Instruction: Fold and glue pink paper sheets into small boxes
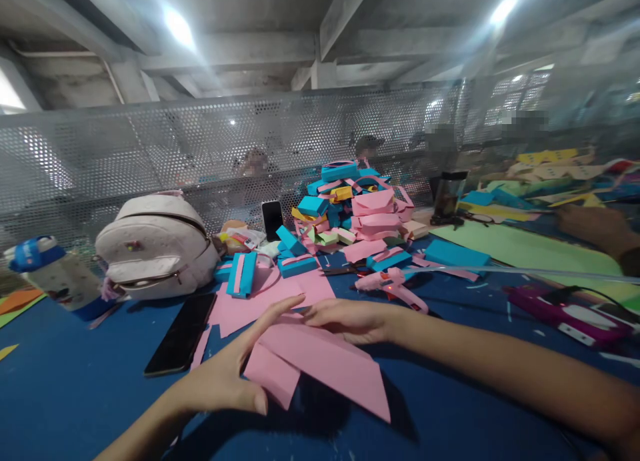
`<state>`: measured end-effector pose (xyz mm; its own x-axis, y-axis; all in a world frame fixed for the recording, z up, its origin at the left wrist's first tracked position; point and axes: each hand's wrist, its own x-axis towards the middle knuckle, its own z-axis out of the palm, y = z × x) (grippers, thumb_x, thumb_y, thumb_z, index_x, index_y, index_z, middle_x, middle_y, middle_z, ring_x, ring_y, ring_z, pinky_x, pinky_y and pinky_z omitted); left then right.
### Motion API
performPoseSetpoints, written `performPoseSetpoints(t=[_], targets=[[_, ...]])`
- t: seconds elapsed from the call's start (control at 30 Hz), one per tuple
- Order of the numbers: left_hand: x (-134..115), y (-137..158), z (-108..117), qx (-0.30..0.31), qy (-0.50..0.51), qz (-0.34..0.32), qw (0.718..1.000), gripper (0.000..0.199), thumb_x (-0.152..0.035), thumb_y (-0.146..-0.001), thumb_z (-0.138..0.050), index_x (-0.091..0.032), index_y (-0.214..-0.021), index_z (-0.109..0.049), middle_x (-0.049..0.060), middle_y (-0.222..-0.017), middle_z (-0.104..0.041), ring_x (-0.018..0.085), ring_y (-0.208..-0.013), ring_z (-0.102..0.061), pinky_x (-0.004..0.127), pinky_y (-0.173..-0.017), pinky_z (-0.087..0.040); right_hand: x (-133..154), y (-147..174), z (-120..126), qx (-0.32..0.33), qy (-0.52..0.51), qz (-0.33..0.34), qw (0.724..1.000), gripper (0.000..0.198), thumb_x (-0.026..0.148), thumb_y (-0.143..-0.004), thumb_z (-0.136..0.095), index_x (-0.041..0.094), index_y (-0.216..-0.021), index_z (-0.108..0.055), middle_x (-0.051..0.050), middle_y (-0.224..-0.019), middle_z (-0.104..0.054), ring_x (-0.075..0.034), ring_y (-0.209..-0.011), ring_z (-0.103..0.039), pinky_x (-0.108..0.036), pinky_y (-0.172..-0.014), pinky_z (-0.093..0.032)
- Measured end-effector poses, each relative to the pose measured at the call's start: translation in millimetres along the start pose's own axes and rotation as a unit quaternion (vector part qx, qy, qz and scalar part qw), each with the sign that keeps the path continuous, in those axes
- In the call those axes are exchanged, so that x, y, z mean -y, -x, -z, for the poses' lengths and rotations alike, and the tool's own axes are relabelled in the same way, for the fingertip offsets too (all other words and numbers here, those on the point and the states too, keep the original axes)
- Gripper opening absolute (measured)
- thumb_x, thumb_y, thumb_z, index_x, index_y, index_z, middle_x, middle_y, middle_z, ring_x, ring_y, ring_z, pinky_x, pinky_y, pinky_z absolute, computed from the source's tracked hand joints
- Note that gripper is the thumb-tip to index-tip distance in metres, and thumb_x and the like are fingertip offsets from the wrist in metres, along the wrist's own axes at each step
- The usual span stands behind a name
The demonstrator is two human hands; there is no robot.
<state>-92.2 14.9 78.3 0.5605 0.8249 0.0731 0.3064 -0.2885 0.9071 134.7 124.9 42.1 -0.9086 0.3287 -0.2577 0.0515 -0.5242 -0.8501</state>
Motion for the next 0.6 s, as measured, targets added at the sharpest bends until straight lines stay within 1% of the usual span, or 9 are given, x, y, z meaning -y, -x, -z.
performPoseSetpoints(t=[0.07,0.17,0.3,0.43,0.5,0.53,0.6], targets=[[3.7,1.2,3.9,0.025,0.0,0.001,1.0,0.105,-0.066,-0.066,-0.072,-0.037,-0.151,-0.019,0.001,-0.162,-0.014,0.037,-0.148,-0.008,0.055,-0.118,-0.007,-0.8,-1.2,3.4,0.002,-0.007,-0.015,1.0,0.023,0.02,-0.083,-0.067,0.008,-0.103,-0.066,-0.006,-0.094,-0.067,-0.008,-0.074,-0.064,-0.015,-0.062,-0.049],[4.3,0.4,7.3,0.027,0.003,0.006,1.0,0.094,-0.059,-0.075,-0.069,-0.039,-0.151,-0.017,-0.003,-0.163,-0.005,0.034,-0.149,0.0,0.056,-0.118,-0.002,-0.6,-1.9,6.8,-0.004,0.01,-0.02,1.0,0.024,0.023,-0.086,-0.064,0.007,-0.104,-0.066,-0.006,-0.089,-0.067,-0.008,-0.071,-0.063,-0.016,-0.06,-0.049],[-3.5,-3.5,2.7,0.022,0.029,0.032,0.999,0.092,-0.062,-0.077,-0.065,-0.038,-0.151,-0.015,0.0,-0.163,-0.007,0.034,-0.149,-0.005,0.059,-0.116,-0.008,0.8,-1.3,8.3,-0.022,0.074,-0.012,0.997,0.025,0.028,-0.087,-0.063,0.007,-0.101,-0.069,-0.006,-0.088,-0.068,-0.008,-0.069,-0.062,-0.017,-0.059,-0.046],[-9.9,-5.3,-9.2,0.011,0.008,0.056,0.998,0.093,-0.052,-0.078,-0.069,-0.04,-0.151,-0.012,0.002,-0.163,-0.009,0.034,-0.148,-0.012,0.062,-0.115,-0.015,0.8,-1.7,9.9,-0.023,0.13,0.014,0.991,0.021,0.032,-0.084,-0.068,0.012,-0.092,-0.072,-0.003,-0.086,-0.067,-0.009,-0.069,-0.059,-0.02,-0.062,-0.045],[-9.2,-5.2,-14.2,-0.001,0.001,0.054,0.999,0.099,-0.047,-0.077,-0.072,-0.041,-0.152,-0.008,0.005,-0.162,-0.012,0.035,-0.146,-0.019,0.062,-0.114,-0.018,2.6,-1.1,11.3,-0.035,0.2,0.027,0.979,0.024,0.037,-0.085,-0.066,0.014,-0.089,-0.072,-0.002,-0.085,-0.067,-0.01,-0.07,-0.058,-0.022,-0.064,-0.045],[-8.2,-5.4,-15.8,-0.009,0.002,0.052,0.999,0.102,-0.046,-0.076,-0.073,-0.041,-0.152,-0.005,0.007,-0.162,-0.015,0.035,-0.145,-0.024,0.061,-0.114,-0.019,4.7,-0.1,11.9,-0.042,0.25,0.036,0.967,0.026,0.04,-0.087,-0.064,0.015,-0.089,-0.072,-0.002,-0.086,-0.067,-0.011,-0.071,-0.058,-0.023,-0.066,-0.045],[-6.6,-6.6,-16.7,-0.037,0.007,0.044,0.998,0.106,-0.045,-0.074,-0.074,-0.039,-0.152,-0.003,0.012,-0.159,-0.023,0.035,-0.142,-0.031,0.06,-0.113,-0.023,12.1,4.1,12.3,-0.054,0.359,0.07,0.929,0.028,0.041,-0.091,-0.059,0.017,-0.094,-0.073,-0.003,-0.093,-0.068,-0.014,-0.08,-0.06,-0.025,-0.072,-0.046]])
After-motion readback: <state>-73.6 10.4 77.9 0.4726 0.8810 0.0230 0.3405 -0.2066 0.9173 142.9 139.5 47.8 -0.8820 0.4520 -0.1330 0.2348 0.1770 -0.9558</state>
